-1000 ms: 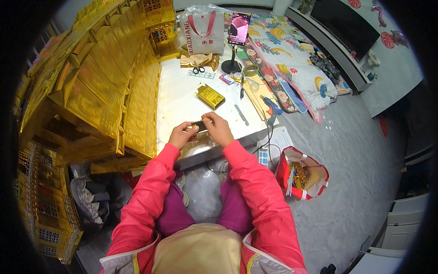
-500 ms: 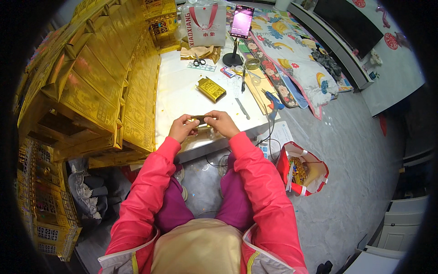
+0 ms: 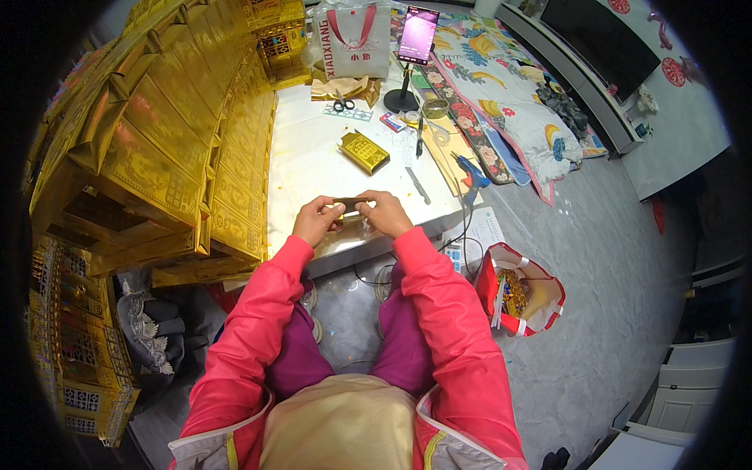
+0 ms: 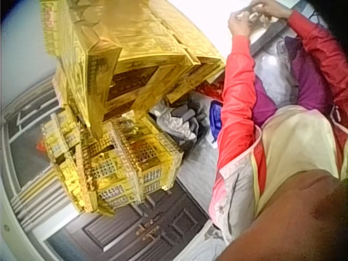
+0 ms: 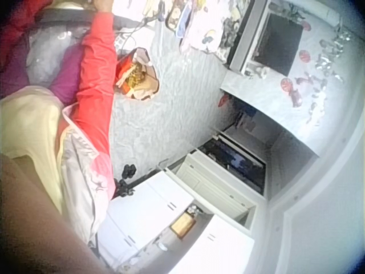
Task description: The person folds small gold-colored paper sheets into rectangular boxes and uses a hot glue gun to attach them to a larger multi-story paper structure. The person repeatedly folds, glues, and places the boxes onto the structure.
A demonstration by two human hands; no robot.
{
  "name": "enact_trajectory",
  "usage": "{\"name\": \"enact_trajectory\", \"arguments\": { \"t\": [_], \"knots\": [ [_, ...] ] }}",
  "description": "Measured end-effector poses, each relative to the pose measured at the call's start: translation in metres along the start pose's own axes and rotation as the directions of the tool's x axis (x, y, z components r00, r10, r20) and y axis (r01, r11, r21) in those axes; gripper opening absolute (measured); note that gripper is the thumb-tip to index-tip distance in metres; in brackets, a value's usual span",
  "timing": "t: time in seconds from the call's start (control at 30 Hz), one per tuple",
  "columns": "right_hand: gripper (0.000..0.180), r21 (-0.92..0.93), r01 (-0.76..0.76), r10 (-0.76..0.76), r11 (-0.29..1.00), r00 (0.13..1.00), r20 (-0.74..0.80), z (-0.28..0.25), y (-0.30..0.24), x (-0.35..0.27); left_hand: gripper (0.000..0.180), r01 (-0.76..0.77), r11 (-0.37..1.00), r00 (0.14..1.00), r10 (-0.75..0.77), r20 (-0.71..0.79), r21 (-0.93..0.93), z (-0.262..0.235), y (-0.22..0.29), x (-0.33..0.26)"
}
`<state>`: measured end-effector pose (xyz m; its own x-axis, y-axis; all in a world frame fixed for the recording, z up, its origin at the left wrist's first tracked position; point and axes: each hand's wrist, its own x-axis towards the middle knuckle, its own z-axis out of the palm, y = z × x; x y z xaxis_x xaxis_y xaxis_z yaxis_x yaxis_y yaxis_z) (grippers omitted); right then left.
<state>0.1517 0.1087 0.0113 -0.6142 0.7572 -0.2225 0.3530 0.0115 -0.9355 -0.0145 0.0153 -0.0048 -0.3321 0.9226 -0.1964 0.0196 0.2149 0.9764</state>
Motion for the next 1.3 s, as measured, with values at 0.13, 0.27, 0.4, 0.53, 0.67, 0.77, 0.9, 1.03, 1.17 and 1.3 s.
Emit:
{"name": "enact_trajectory", "arguments": {
  "t": [0.13, 0.27, 0.4, 0.53, 0.67, 0.77, 0.9, 1.03, 1.17, 1.3],
  "knots": [
    [0.024, -0.054, 0.024, -0.026, 0.998, 0.999, -0.027, -0.001, -0.005, -0.003, 0.025, -0.019, 1.0, 1.0, 0.019, -0.005, -0.01, 0.0, 0.0, -0.002],
    [0.026, 0.102, -0.073, 0.076, 0.992, 0.997, -0.026, 0.0, -0.008, -0.007, 0.024, -0.012, 1.0, 1.0, 0.012, -0.005, 0.004, -0.001, 0.002, -0.003],
    [0.029, 0.258, -0.129, 0.132, 0.957, 0.991, 0.005, 0.003, -0.005, -0.005, 0.022, 0.018, 0.999, 1.0, -0.018, -0.001, -0.039, -0.001, 0.006, -0.002],
    [0.027, 0.227, -0.1, 0.099, 0.969, 0.995, 0.02, 0.002, 0.0, -0.001, 0.019, 0.015, 1.0, 0.999, -0.016, -0.03, -0.011, 0.0, 0.005, -0.003],
    [0.025, 0.164, -0.078, 0.08, 0.983, 0.997, -0.007, 0.002, 0.001, -0.001, 0.018, 0.0, 1.0, 0.999, 0.0, -0.039, -0.01, 0.002, 0.001, -0.002],
    [0.024, 0.138, -0.083, 0.086, 0.987, 0.996, -0.019, 0.002, 0.001, -0.001, 0.02, -0.006, 1.0, 0.999, 0.006, -0.036, -0.008, 0.003, 0.002, -0.002],
    [0.025, 0.186, -0.075, 0.085, 0.98, 0.995, -0.044, -0.008, -0.004, 0.0, 0.032, -0.111, 0.992, 0.994, 0.113, 0.016, -0.063, 0.004, 0.019, -0.011],
    [0.022, 0.476, -0.037, 0.03, 0.879, 0.999, 0.023, -0.04, -0.016, -0.011, 0.05, -0.502, 0.711, 0.812, 0.583, -0.014, 0.493, 0.001, 0.042, -0.032],
    [0.027, 0.672, -0.014, -0.104, 0.74, 0.985, 0.135, -0.048, -0.031, -0.027, 0.052, -0.598, 0.597, 0.725, 0.687, 0.043, 0.536, 0.0, 0.059, -0.044],
    [0.024, 0.697, 0.033, -0.157, 0.716, 0.981, 0.115, -0.05, -0.046, -0.035, 0.049, -0.669, 0.539, 0.648, 0.76, 0.045, 0.512, 0.005, 0.065, -0.048]
  ]
}}
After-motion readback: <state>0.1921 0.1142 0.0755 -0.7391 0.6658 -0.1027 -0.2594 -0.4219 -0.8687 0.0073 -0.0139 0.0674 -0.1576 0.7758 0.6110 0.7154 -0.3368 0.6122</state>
